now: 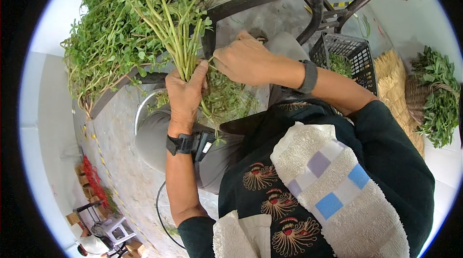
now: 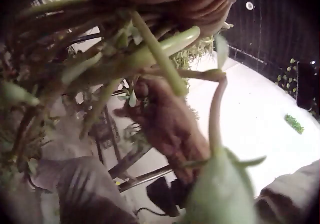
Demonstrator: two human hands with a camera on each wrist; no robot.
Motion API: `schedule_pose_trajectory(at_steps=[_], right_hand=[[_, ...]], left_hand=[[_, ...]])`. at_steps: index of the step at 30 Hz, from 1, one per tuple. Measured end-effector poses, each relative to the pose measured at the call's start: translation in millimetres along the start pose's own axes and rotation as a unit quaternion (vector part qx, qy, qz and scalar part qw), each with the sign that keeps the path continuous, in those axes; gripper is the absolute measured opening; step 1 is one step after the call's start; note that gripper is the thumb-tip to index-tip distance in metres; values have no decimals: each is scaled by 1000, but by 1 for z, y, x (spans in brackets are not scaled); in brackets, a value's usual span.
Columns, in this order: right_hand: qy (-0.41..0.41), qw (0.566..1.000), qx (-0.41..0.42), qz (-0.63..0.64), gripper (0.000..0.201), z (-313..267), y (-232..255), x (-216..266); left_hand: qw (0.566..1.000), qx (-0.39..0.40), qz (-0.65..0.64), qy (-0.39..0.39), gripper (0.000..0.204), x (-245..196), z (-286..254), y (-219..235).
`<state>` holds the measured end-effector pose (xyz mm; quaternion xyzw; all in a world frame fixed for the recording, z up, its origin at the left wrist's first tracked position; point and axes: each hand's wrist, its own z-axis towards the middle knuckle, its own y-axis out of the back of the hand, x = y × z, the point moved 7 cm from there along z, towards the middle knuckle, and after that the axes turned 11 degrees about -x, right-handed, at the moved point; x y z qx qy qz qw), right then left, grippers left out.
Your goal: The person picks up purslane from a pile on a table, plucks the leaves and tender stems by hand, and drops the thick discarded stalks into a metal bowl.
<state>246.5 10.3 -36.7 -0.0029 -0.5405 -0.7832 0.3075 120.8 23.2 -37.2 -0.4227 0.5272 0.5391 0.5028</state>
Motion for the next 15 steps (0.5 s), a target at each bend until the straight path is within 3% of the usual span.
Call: schedule_pose_trajectory(at_steps=[1,3,4,5,6,8,10,12,13,15], right_hand=[[-1,1000,-3,0,29,2,-13,-24],[190,954,-232,22,25,-4,-11,-57],[189,954,-232,24,25,-5,0,-55],[-98,934,-178,293,25,0,11,-85],[-371,768,-97,512,25,-17,-3,-102],[-359,777,-68,513,26,-24,12,-92],[-344,783,-42,517,28,-30,20,-78],[-331,789,11,517,27,-39,19,-61],[-307,802,20,512,27,-42,16,-58],[-310,792,25,526,27,-50,8,-57]], left_hand=[[1000,-8,-18,0,12,-4,-2,1],[999,-13,-32,-1,10,-6,1,6],[996,-30,-75,27,9,-2,3,12],[990,-49,-118,59,7,4,2,18],[990,-49,-118,63,7,6,1,20],[977,-6,-182,110,8,5,1,13],[977,-20,-185,108,10,2,2,12],[956,-54,-241,158,10,5,0,13],[948,18,-271,166,9,8,3,10],[939,15,-290,183,9,19,5,16]])
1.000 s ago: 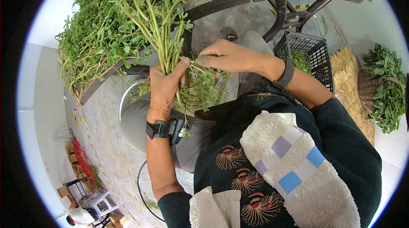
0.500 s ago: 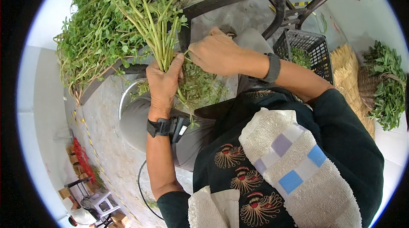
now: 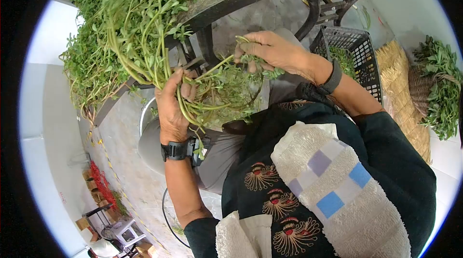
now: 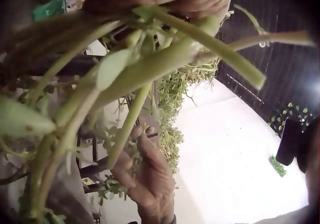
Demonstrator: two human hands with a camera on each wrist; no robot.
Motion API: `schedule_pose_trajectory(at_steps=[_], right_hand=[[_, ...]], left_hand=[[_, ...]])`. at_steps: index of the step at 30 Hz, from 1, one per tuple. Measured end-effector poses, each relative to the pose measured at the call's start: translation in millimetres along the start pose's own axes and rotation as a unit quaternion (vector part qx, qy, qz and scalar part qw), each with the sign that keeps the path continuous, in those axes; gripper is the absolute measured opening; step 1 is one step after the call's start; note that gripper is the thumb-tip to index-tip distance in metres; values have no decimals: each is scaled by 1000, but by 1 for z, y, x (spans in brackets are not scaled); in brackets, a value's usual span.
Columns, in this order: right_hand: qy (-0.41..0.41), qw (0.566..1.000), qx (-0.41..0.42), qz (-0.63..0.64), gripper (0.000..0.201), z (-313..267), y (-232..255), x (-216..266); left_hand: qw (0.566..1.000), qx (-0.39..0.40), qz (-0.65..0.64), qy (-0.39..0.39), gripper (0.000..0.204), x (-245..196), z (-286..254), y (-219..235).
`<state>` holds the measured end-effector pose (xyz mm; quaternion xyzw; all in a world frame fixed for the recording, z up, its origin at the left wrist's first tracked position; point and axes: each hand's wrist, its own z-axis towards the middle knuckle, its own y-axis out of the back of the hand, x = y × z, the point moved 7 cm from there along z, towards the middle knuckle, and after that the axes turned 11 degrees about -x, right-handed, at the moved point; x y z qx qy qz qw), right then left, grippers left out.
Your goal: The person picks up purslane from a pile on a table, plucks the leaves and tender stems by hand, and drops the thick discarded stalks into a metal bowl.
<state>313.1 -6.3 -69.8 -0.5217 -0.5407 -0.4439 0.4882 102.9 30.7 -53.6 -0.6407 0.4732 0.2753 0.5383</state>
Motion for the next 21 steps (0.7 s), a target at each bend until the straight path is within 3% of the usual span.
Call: schedule_pose_trajectory(at_steps=[3,5,8,11,14,15,17,21], right_hand=[[-17,999,7,34,24,-8,-5,-1],[-39,998,22,48,21,-12,-8,3],[-34,996,32,82,22,-11,-17,4],[-57,990,76,100,23,-14,-31,2],[-49,985,126,111,25,-9,-50,-4],[-49,984,126,111,25,-7,-54,-6],[-70,991,107,46,26,-4,-62,-6],[-94,990,88,64,29,-3,-66,-9]], left_hand=[[1000,-1,-3,20,11,2,-1,-1],[997,-60,-27,49,11,5,-2,7],[994,-105,-27,19,11,1,-7,5],[998,-51,-28,37,13,3,-4,3],[997,-67,-16,26,13,3,-6,0],[997,-68,-17,27,13,3,-5,3],[999,2,25,24,13,4,-4,-2],[1000,-8,-14,13,12,3,-6,-6]])
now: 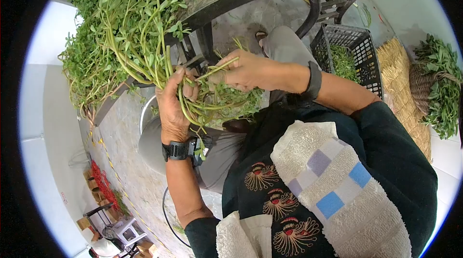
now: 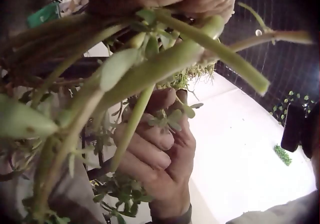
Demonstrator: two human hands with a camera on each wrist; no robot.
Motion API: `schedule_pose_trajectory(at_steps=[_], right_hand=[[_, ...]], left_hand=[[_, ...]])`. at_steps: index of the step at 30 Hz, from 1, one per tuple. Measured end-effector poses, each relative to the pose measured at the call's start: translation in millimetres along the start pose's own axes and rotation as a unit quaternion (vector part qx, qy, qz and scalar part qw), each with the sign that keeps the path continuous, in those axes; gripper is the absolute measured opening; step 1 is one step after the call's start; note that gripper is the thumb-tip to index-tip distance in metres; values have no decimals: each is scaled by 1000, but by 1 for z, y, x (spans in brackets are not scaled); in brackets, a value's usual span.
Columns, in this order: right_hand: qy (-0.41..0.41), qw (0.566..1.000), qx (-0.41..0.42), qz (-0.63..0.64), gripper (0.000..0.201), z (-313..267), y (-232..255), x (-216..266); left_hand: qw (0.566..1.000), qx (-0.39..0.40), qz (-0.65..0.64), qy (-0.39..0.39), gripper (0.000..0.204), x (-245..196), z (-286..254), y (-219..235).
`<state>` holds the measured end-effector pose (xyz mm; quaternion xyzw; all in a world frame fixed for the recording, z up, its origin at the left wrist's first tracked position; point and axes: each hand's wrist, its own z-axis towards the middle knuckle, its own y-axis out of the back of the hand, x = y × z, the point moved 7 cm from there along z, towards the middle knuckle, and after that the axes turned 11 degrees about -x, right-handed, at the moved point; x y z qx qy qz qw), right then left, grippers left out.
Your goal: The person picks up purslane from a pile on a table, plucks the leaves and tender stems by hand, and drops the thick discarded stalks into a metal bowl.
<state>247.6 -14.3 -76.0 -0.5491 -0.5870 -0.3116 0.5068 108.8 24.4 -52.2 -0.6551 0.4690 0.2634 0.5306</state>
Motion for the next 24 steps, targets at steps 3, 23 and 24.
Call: schedule_pose_trajectory(at_steps=[3,23,24], right_hand=[[-43,993,46,97,32,-2,-2,-3],[63,845,-428,-313,33,-91,282,-21],[43,819,-452,-351,37,-104,299,-29]], left_hand=[[997,-60,38,-28,12,-3,-2,4],[998,12,66,-16,20,-19,-11,25],[997,16,69,-16,20,-21,-16,27]])
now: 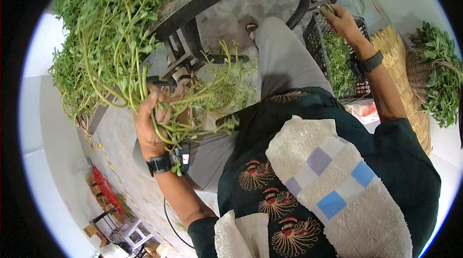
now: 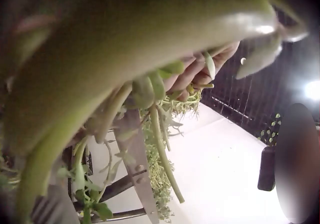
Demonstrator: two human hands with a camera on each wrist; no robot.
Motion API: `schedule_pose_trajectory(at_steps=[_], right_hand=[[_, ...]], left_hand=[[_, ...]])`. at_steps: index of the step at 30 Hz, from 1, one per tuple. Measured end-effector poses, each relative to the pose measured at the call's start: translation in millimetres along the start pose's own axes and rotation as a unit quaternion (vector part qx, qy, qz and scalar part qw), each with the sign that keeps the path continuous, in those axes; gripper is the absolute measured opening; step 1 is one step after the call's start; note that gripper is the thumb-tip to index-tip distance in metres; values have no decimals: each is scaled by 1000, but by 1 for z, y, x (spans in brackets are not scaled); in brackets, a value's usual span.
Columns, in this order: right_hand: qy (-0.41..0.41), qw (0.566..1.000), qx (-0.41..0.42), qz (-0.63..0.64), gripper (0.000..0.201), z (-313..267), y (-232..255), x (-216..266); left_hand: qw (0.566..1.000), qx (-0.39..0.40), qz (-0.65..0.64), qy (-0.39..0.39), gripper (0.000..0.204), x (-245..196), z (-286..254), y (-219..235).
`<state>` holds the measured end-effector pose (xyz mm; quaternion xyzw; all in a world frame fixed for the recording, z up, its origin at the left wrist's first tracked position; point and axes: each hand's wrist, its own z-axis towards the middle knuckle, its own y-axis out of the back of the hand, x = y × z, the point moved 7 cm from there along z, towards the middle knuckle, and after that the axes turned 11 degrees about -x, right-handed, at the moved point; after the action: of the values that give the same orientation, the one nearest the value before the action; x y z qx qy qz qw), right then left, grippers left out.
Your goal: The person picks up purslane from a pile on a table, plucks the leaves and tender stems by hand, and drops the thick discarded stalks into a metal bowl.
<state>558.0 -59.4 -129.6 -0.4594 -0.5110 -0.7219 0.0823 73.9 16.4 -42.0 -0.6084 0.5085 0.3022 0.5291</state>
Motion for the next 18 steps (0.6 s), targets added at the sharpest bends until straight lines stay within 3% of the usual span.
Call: schedule_pose_trajectory(at_steps=[1,3,4,6,8,10,12,14,16,18], right_hand=[[-2,1000,-3,1,37,-1,4,-30],[174,963,-69,-195,47,-7,4,-68],[171,963,-70,-194,47,-11,6,-76],[36,989,33,-138,57,-17,-3,-110],[5,995,52,-87,50,-25,-8,-103],[24,992,108,-67,39,-31,-20,-94],[39,995,95,-10,30,-34,-27,-81],[47,989,137,27,26,-40,-36,-45],[56,989,125,60,24,-37,-46,-20],[53,989,112,82,22,-36,-45,5]], left_hand=[[999,-9,30,-6,22,-2,-5,2],[996,-20,88,-23,28,-8,-11,6],[996,-18,90,-23,28,-9,-13,7],[996,11,83,-29,27,-12,-19,4],[996,17,89,-28,29,-15,-21,6],[993,62,68,-73,30,-19,-24,3],[992,75,82,-61,34,-23,-30,0],[990,-49,131,-19,35,-13,-34,9],[987,-43,155,-27,30,-6,-29,-2],[984,17,176,-23,23,-3,-28,-24]])
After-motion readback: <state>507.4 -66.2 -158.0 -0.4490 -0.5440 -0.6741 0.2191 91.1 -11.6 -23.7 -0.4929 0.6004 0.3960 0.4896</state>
